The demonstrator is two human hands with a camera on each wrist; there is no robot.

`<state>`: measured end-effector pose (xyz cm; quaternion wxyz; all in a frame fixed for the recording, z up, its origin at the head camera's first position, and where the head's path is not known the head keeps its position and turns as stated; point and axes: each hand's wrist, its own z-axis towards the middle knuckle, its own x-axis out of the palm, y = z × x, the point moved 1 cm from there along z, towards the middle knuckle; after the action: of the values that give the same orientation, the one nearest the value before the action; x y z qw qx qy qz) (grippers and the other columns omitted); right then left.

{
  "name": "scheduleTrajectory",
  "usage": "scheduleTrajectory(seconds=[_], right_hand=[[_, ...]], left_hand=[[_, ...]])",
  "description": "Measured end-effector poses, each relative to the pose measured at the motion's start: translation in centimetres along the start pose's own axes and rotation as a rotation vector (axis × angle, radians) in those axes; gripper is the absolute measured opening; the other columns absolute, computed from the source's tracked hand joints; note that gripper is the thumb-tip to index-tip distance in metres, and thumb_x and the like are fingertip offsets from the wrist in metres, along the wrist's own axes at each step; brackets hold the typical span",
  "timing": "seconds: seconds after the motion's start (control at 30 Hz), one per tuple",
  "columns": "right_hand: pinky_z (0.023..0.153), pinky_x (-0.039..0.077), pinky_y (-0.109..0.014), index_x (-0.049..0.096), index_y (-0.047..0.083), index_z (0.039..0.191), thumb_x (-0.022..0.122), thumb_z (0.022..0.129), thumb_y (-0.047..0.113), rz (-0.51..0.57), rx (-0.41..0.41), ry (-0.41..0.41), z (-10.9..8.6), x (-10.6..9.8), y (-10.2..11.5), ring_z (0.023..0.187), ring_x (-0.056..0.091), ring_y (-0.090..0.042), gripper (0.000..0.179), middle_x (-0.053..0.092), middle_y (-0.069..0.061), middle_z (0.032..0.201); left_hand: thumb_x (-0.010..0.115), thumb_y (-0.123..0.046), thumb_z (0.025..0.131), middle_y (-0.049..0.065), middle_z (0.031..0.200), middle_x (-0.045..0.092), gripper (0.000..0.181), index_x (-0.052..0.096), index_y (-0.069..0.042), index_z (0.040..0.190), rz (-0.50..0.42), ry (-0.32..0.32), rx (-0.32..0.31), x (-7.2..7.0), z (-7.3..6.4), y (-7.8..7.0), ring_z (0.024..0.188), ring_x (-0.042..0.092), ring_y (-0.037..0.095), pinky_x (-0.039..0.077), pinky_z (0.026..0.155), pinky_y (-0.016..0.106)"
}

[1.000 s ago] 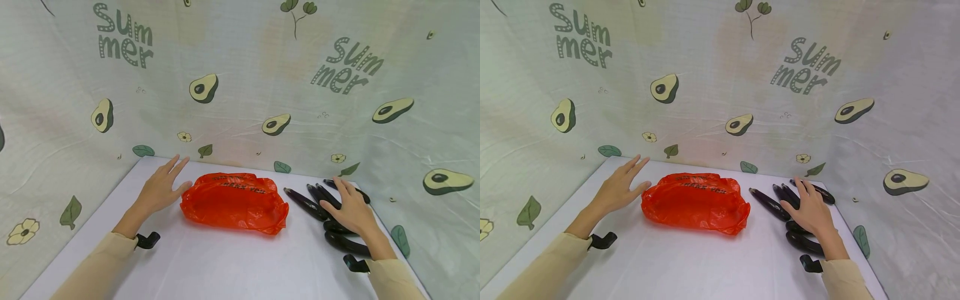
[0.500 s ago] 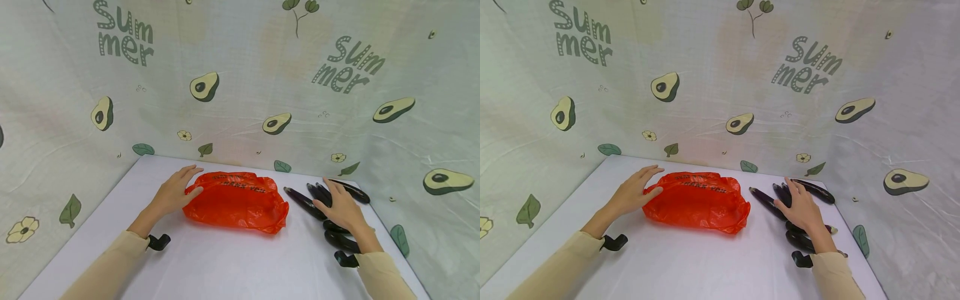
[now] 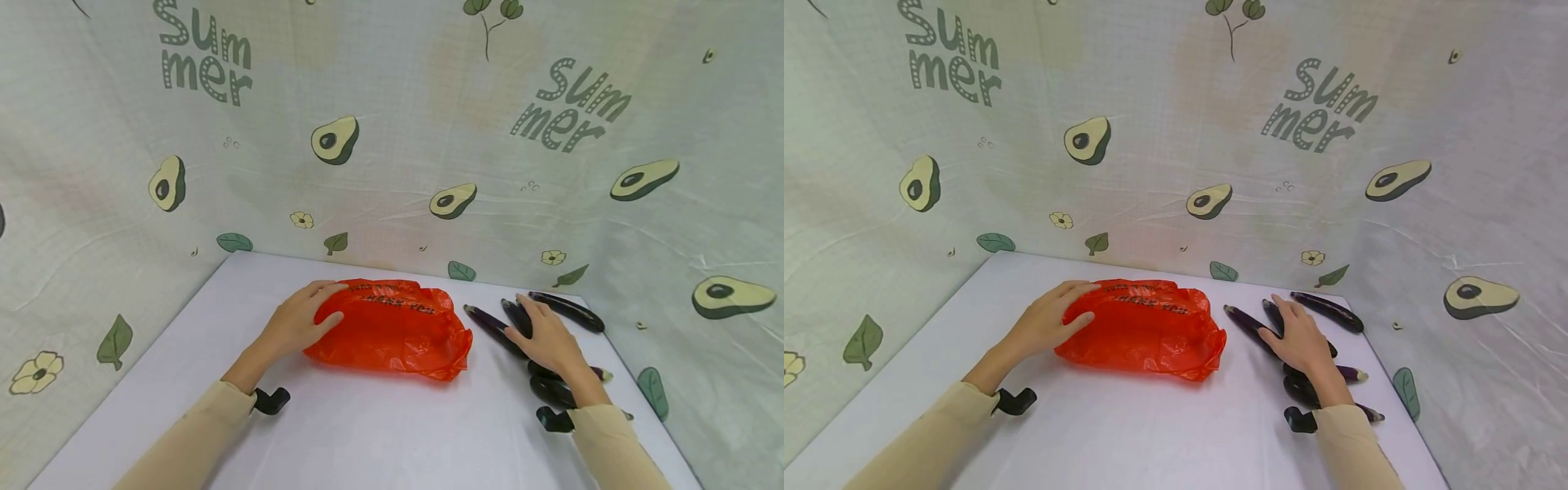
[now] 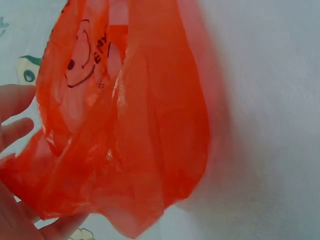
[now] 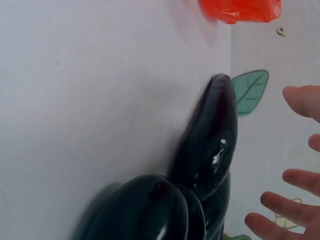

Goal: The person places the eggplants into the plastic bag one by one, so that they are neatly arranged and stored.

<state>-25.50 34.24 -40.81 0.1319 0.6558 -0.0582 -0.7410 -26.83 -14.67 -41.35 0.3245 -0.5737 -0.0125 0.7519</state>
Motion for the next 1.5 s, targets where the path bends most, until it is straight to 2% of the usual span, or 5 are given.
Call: scheduleTrajectory(seconds=[0.13,0.37,0.77,0.93,1.5], right_hand=[[0.104,0.038,-0.082,0.031,0.004,0.165,0.071,0.100,0.041,0.002,0.000,0.014,0.3,0.5,-0.2,0.141,0.040,-0.060,0.085,0.034,-0.037,0.159],[0.103,0.041,-0.080,0.033,0.006,0.164,0.071,0.100,0.041,-0.006,0.001,0.029,0.6,1.1,-0.3,0.137,0.044,-0.060,0.083,0.038,-0.037,0.155],[0.106,0.041,-0.078,0.044,0.003,0.159,0.073,0.099,0.033,-0.026,0.014,0.033,0.5,1.6,-0.1,0.139,0.045,-0.059,0.073,0.043,-0.036,0.155],[0.106,0.040,-0.078,0.048,0.002,0.156,0.075,0.098,0.028,-0.025,0.030,0.050,0.5,2.0,-0.2,0.139,0.046,-0.058,0.069,0.046,-0.034,0.153],[0.109,0.042,-0.074,0.058,0.000,0.147,0.077,0.095,0.011,-0.013,0.021,0.108,1.0,3.0,-0.9,0.136,0.050,-0.056,0.057,0.057,-0.033,0.145]], left_hand=[[0.073,-0.036,0.101,0.008,0.155,0.055,0.058,0.055,-0.024,0.155,0.017,0.006,0.013,-0.2,0.0,-0.5,0.139,0.055,0.037,0.051,0.107,0.064],[0.075,-0.027,0.100,0.012,0.146,0.060,0.058,0.055,-0.021,0.154,0.061,-0.016,0.030,0.2,-0.3,-0.5,0.131,0.060,0.037,0.056,0.103,0.060],[0.079,-0.017,0.097,0.008,0.137,0.062,0.055,0.060,-0.021,0.148,0.005,-0.033,0.042,1.3,-0.5,-0.4,0.127,0.061,0.032,0.057,0.102,0.055],[0.082,-0.011,0.094,0.007,0.133,0.062,0.055,0.063,-0.021,0.145,-0.016,-0.038,0.070,1.3,-0.6,-0.2,0.125,0.063,0.030,0.057,0.103,0.052],[0.077,-0.010,0.098,0.009,0.135,0.064,0.055,0.062,-0.017,0.150,-0.054,0.052,0.049,1.1,-0.7,0.2,0.128,0.063,0.032,0.056,0.104,0.051]])
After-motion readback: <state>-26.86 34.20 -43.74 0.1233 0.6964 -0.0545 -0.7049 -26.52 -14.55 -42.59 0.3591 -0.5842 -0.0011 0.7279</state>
